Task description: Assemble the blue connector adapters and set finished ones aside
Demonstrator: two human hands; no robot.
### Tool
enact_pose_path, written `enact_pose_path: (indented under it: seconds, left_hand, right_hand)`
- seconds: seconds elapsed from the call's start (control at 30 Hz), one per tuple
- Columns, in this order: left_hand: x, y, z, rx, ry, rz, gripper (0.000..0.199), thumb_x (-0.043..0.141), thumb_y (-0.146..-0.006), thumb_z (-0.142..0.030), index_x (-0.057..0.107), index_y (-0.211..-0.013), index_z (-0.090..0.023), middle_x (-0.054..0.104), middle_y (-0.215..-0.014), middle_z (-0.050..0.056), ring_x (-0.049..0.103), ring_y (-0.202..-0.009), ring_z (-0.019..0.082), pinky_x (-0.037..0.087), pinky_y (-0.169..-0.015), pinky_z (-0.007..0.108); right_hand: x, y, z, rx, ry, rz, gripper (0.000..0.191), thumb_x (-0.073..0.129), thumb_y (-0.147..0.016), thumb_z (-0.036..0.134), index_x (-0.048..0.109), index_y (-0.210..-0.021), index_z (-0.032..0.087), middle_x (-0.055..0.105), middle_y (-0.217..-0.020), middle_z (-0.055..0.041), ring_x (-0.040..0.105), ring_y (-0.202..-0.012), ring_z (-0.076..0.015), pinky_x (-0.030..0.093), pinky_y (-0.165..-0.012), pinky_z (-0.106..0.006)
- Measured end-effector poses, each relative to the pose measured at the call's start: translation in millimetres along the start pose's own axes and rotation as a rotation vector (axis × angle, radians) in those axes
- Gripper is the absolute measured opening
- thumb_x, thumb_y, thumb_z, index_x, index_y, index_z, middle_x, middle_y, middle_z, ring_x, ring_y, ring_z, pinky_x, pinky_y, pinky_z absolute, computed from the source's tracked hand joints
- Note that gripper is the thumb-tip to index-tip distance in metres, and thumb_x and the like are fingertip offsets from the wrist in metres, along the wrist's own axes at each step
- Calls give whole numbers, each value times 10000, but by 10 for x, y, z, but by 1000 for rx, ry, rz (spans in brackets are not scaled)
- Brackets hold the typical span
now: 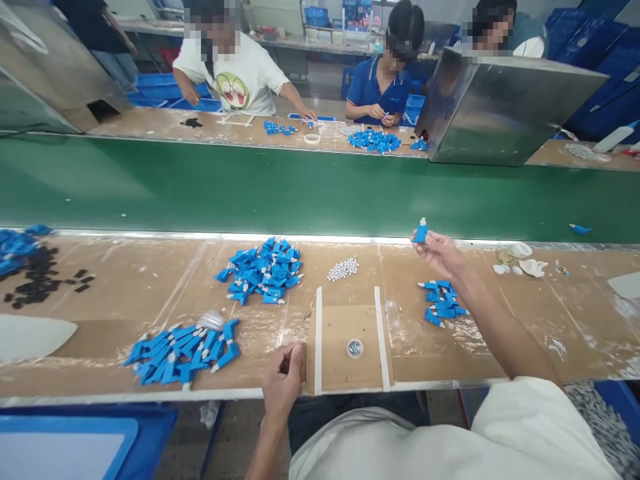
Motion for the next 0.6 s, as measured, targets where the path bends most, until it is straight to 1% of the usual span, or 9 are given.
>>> enact_pose_path:
  seconds: [0.1,0.17,0.23,0.27,0.33,0.37,0.47,0.53,0.6]
  left_hand:
    - [33,6,-195,-72,190,-45,354,672,-882,-548,749,-881,-202,718,-774,34,656,-704,177,537,-715,294]
    - [93,-13,-406,-33,295,17,358,706,-859,-554,769,-892,-203,742,-849,57,674,-769,188,545,-752,300]
    - [174,-56,-666,22,403,145,348,737,-840,-549,795,-898,-211,748,-879,75,686,-824,204,550,-777,308]
    - [221,-87,-799,35,467,238,341,744,-843,-537,807,-940,-216,756,-953,91,694,-912,221,550,-829,318]
    - [307,-158,-1034,-6,627,385,391,750,-845,-535,809,-1069,-220,743,-1137,113,673,-1086,246,528,-936,333]
    - [347,-192,-1125,-54,738,496,440,763,-825,-560,806,-1087,-208,738,-1134,116,671,-1096,252,524,-956,341]
    - [411,-265,-1260,-232,997,764,559,826,-730,-604,802,-1072,-162,710,-904,81,681,-902,215,539,-872,330]
    - [408,-281,-1253,-313,1059,838,566,859,-705,-556,792,-1101,-158,664,-804,43,628,-754,155,530,-767,291]
    - [391,-279,-1211,-342,1076,838,533,884,-689,-494,792,-1104,-171,669,-817,38,570,-681,115,507,-697,266]
  right_hand:
    - [476,561,123,91,-293,178,405,891,-709,503,738,-948,214,757,-960,-67,684,-791,-145,611,-709,-255]
    - [767,858,184,164,-403,260,379,900,-714,459,737,-945,207,754,-954,-65,671,-772,-134,602,-682,-235]
    - [1035,1083,211,234,-506,348,400,914,-701,436,732,-969,201,751,-942,-59,653,-748,-120,589,-649,-212]
    - [1159,1175,212,268,-557,392,414,920,-695,431,730,-979,198,749,-929,-53,644,-734,-111,581,-633,-199]
    - [1381,1326,196,333,-657,467,431,929,-691,430,728,-989,194,744,-896,-39,628,-706,-94,569,-616,-173]
    - [1475,1389,181,363,-700,495,435,934,-690,429,730,-991,190,742,-881,-33,624,-694,-86,566,-618,-162]
    - [1675,1526,119,430,-779,547,420,931,-709,424,736,-983,171,742,-853,-30,626,-671,-74,565,-621,-145]
    - [1744,1574,69,452,-785,553,379,916,-738,415,734,-964,171,748,-854,-33,642,-678,-83,571,-615,-155]
    - [1780,1599,23,467,-767,545,344,904,-757,407,725,-947,182,750,-856,-28,656,-682,-92,574,-605,-168]
Point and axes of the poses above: each hand's wrist, its own y-axis away from the middle knuckle, its own x-axis out of the palm, z = x × y, the point moved 1 cm from there along -y, towards the middle knuckle
